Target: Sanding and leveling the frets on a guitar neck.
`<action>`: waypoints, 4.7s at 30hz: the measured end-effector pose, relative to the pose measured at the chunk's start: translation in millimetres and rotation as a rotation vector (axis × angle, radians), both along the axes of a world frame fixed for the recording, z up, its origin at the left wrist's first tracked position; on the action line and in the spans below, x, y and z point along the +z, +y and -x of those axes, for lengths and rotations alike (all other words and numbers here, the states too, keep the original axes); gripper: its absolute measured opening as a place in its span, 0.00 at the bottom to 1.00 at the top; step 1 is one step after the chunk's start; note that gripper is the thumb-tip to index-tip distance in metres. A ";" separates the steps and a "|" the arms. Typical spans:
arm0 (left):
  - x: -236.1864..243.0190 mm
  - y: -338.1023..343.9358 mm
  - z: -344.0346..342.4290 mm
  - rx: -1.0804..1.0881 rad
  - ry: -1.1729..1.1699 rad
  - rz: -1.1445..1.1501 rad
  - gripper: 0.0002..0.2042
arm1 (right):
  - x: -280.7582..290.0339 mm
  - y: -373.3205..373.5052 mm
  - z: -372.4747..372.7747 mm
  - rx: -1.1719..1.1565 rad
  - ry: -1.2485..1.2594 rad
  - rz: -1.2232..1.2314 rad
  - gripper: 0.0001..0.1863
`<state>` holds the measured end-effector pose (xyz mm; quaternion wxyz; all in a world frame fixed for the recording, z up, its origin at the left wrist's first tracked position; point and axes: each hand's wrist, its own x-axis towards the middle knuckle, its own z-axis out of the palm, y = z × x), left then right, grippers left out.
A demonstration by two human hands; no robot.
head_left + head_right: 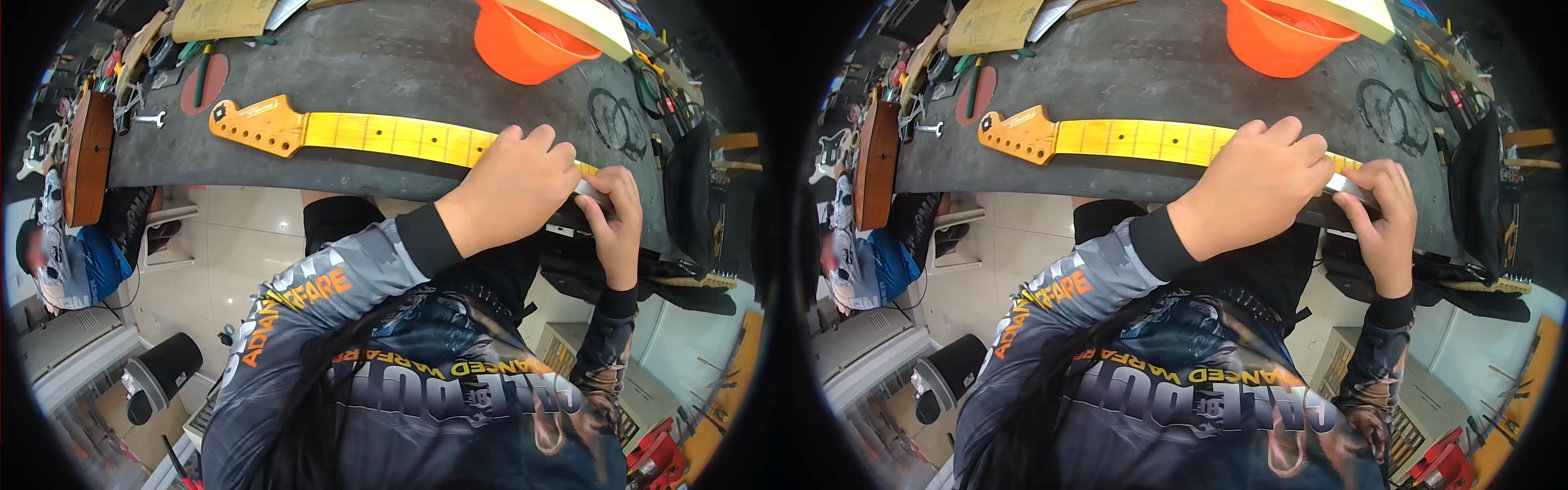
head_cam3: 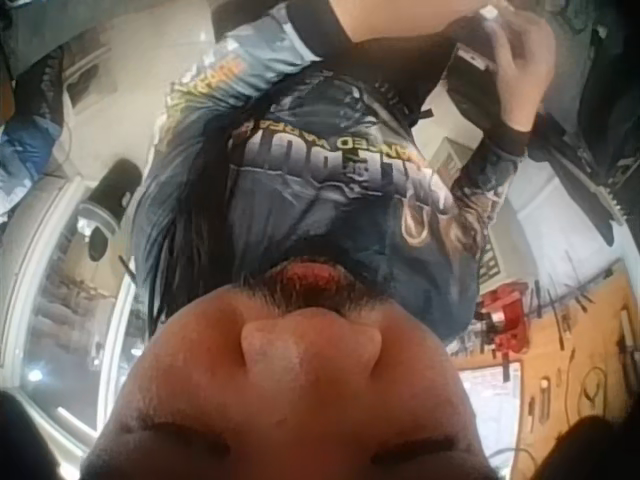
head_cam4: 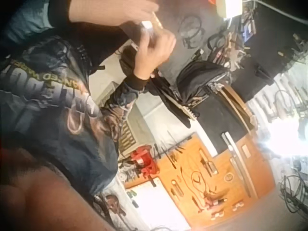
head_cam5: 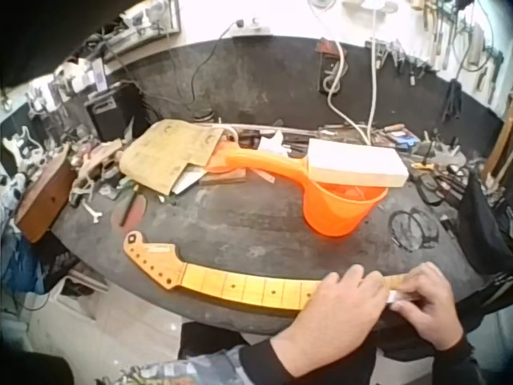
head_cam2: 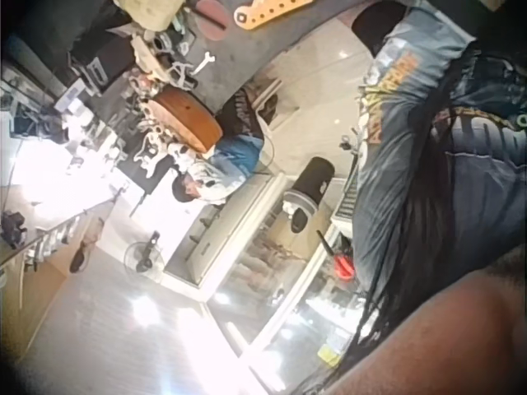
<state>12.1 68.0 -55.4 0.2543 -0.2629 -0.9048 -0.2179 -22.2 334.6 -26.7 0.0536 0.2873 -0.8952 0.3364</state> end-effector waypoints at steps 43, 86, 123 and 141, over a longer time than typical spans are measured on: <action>1.5 37.6 30.0 0.024 -0.021 -0.002 0.08 | 5.1 28.6 44.9 0.101 0.068 -0.048 0.14; 27.7 -87.2 7.4 0.030 -0.164 0.073 0.18 | -22.7 -97.4 31.0 0.147 0.230 0.110 0.13; 35.8 -109.4 1.7 0.050 -0.317 0.108 0.14 | -33.0 -127.8 21.8 0.050 0.244 0.175 0.14; 37.6 114.0 97.4 -0.350 -0.070 0.194 0.17 | 9.2 112.5 53.1 -0.032 0.038 0.344 0.14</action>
